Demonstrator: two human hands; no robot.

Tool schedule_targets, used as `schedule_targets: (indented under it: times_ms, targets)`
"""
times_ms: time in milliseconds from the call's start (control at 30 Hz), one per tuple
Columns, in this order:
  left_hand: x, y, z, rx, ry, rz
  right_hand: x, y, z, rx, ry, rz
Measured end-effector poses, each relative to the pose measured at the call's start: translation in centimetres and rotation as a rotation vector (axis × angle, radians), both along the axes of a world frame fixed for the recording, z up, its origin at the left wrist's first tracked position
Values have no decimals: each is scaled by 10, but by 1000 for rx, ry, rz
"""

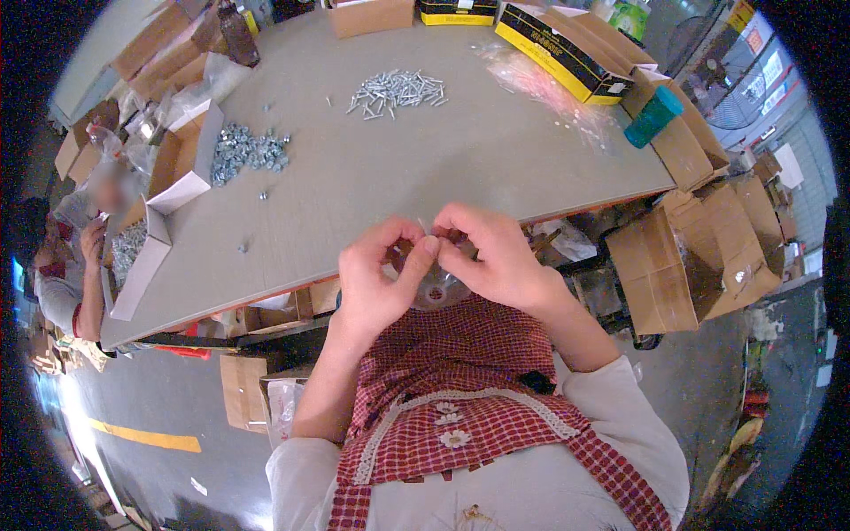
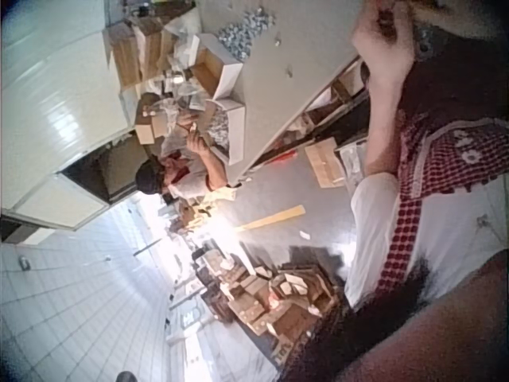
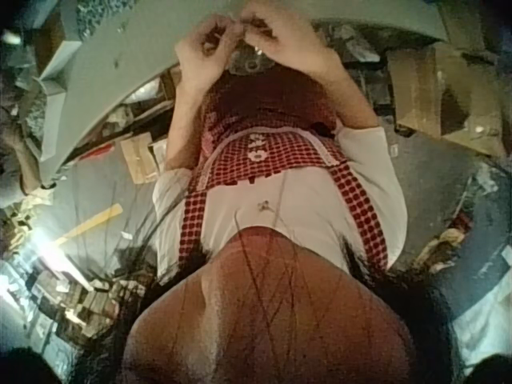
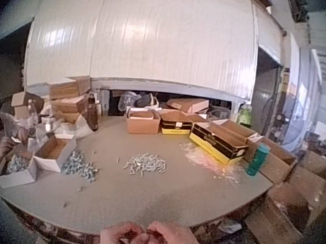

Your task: Packing small screws or bolts into clear plastic bags at a workstation.

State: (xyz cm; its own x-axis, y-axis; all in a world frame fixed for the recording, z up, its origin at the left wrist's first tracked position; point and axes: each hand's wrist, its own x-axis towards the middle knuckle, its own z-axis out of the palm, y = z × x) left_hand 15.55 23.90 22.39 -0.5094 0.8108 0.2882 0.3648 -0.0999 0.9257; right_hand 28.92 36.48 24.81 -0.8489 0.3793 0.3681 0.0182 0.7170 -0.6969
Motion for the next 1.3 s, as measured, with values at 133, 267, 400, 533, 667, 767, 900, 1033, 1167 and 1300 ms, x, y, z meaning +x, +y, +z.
schedule_targets:
  times_ms: [133, 267, 400, 533, 667, 767, 900, 1033, 1167, 1300]
  targets:
    - [0, 0, 2, -12, 52, 12, 0, -5, 1, 17, 53, 29]
    - [8, -4, 12, 88, 459, 181, -2, -5, 3, 110, 17, -142]
    - [9, -7, 21, -8, 420, 261, -6, -7, 6, 433, 121, -187]
    - [-19, -11, 18, -200, -29, 129, 2, -6, 11, 565, 13, 113]
    - [-33, -16, 22, -148, -412, -86, -8, -1, 20, 506, 144, 226]
    - [-38, -9, 13, 48, -599, -135, -14, 3, 28, 558, 283, 104]
    - [-19, 4, 21, 0, -697, -3, -14, 8, 19, 575, 442, -38]
    - [-29, -7, 19, -111, -886, -214, -11, 14, 11, 582, 390, -41]
    - [-54, -6, -3, 20, -808, -55, -11, 17, 6, 469, 225, 90]
    - [-59, 1, -12, -4, -336, 246, -5, 20, 11, 501, -35, 97]
